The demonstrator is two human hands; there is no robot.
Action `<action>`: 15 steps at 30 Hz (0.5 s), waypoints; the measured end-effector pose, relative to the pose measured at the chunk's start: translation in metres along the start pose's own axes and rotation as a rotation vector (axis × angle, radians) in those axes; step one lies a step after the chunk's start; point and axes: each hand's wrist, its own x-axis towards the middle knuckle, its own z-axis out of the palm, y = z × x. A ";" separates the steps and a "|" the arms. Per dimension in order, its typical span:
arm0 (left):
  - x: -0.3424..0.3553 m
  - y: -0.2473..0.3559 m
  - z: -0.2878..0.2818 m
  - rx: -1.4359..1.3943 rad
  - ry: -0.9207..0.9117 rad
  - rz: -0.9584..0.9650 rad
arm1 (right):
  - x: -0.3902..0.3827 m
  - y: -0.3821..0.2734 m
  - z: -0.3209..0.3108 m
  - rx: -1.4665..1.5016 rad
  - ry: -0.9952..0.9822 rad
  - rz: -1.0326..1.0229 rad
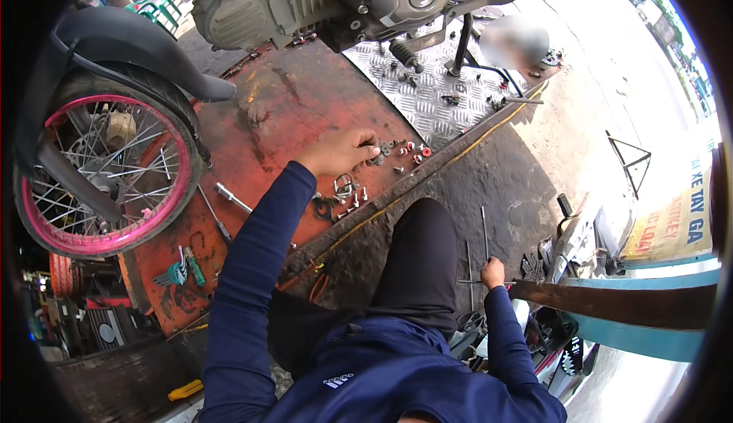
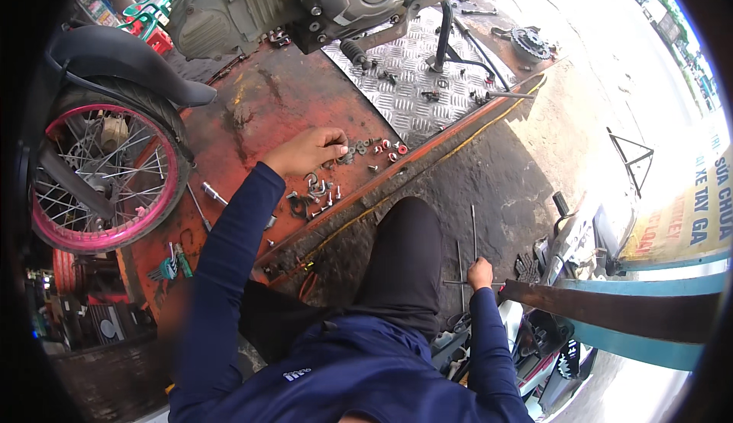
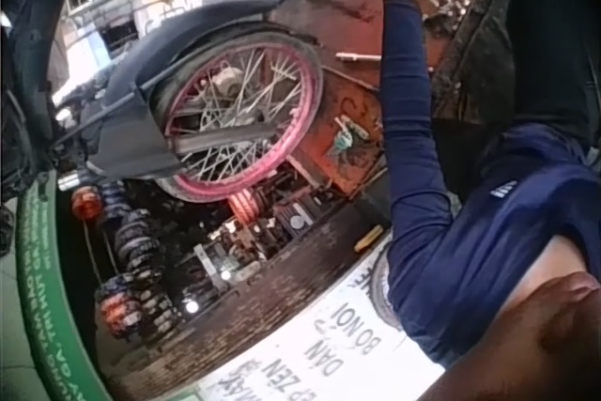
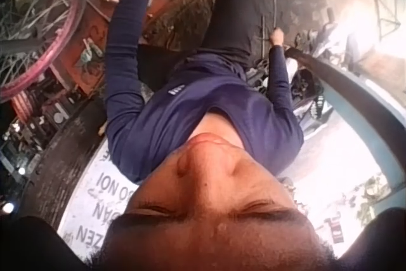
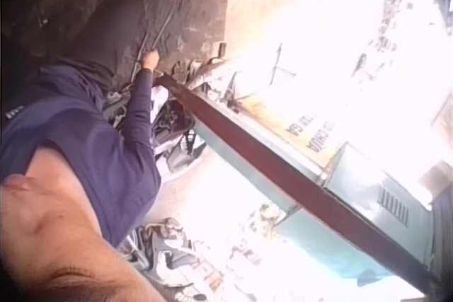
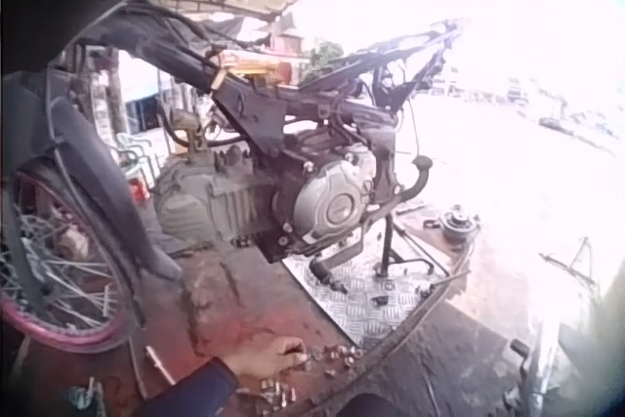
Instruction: The recorder is working on the front fork and disk brake system of a motorcycle, removing and re-attaching components.
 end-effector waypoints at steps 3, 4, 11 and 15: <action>0.004 0.018 0.010 -0.025 -0.065 -0.106 | -0.004 0.020 0.033 -0.024 -0.045 0.236; 0.003 0.021 0.018 -0.189 -0.049 -0.098 | -0.009 0.016 0.032 -0.013 -0.044 0.260; 0.044 0.058 0.136 -0.554 -0.260 -0.138 | -0.045 -0.133 -0.148 0.980 0.219 -0.449; 0.088 0.081 0.221 -0.655 -0.438 -0.169 | -0.066 -0.131 -0.218 0.734 0.227 -0.720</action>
